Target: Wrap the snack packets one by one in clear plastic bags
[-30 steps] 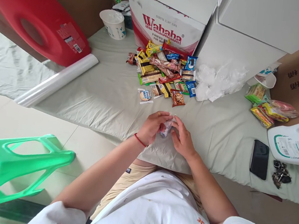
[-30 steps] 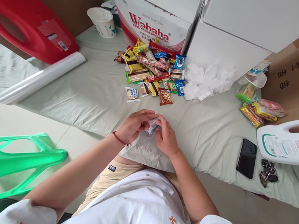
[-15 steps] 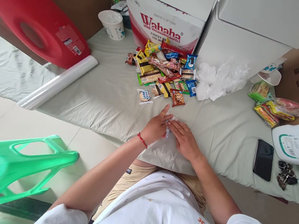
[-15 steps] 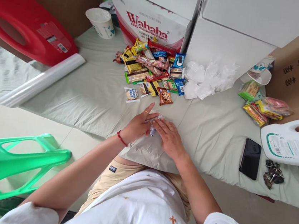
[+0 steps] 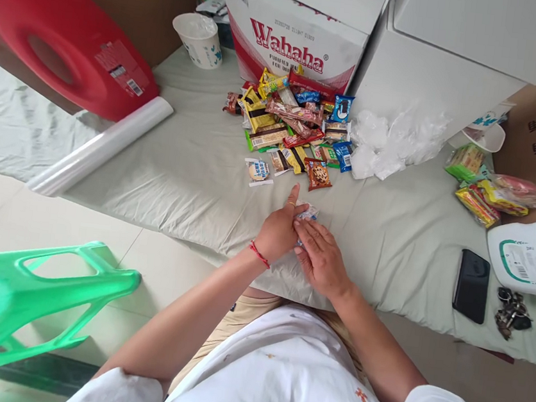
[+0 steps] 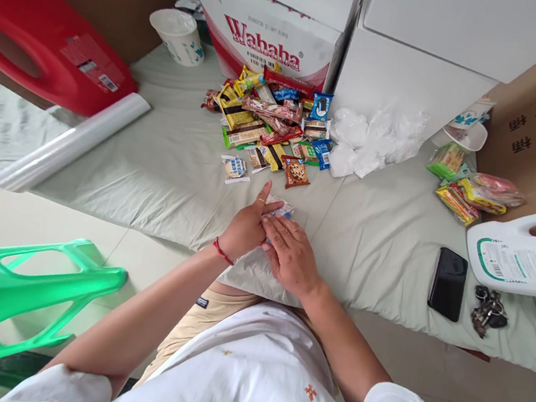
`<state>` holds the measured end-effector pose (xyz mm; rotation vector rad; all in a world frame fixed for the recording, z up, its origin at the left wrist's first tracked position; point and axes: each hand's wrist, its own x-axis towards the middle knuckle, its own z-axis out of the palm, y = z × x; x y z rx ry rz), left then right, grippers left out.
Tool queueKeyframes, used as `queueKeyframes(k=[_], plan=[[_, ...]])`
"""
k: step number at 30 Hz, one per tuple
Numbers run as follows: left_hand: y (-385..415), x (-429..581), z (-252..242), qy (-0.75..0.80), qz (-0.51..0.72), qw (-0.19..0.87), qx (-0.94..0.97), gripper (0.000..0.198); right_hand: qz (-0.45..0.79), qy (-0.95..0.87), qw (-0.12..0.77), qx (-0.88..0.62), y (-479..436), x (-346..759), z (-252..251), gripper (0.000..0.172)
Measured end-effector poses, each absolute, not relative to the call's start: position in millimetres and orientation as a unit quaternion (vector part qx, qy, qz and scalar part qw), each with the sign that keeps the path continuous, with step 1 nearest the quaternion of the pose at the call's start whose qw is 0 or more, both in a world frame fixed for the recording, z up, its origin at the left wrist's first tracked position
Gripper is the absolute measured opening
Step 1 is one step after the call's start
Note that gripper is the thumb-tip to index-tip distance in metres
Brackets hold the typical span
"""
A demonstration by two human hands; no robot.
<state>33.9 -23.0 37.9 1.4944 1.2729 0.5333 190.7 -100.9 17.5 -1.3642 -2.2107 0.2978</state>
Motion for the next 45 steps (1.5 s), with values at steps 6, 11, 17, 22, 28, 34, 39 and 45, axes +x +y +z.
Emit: queueKeyframes(k=[6,11,17,22,28,34,39,45], plan=[[-25.6,21.3,27.0,0.504,0.262,0.553,0.61,0.071,0.105,-0.794,0.178,-0.571,-99.5,194.0,-3.7,0.053],[-32.9,-0.7,29.5,0.501,0.168,0.313,0.789,0.065,0.096,-0.788,0.153,-0.589,-97.8,189.4,-4.3,0.058],[-34.1,-4.9,27.6,0.496,0.067,0.23,0.835,0.078,0.088,-0.801,0.146,-0.574,-96.0,194.9,-1.4,0.075],[-25.7,-2.9,29.6,0.486,0.021,0.216,0.847,0.086,0.078,-0.814,0.108,-0.566,-76.2,201.5,13.9,0.075],[-7.3,-9.9,19.4,0.452,0.087,0.274,0.844,0.083,0.062,-0.817,0.066,-0.569,-26.5,205.8,22.6,0.054],[2.6,-29.7,25.6,0.434,0.255,0.472,0.724,0.062,0.134,-0.848,0.152,-0.49,-19.7,206.2,37.4,0.026],[-26.4,-25.2,31.0,0.309,0.314,0.791,0.424,0.054,0.282,-0.778,0.295,-0.477,-46.5,192.6,47.9,0.052],[-58.8,8.4,11.8,0.399,0.39,0.786,0.265,0.046,0.308,-0.676,0.36,-0.564,-68.5,184.2,17.7,0.056]])
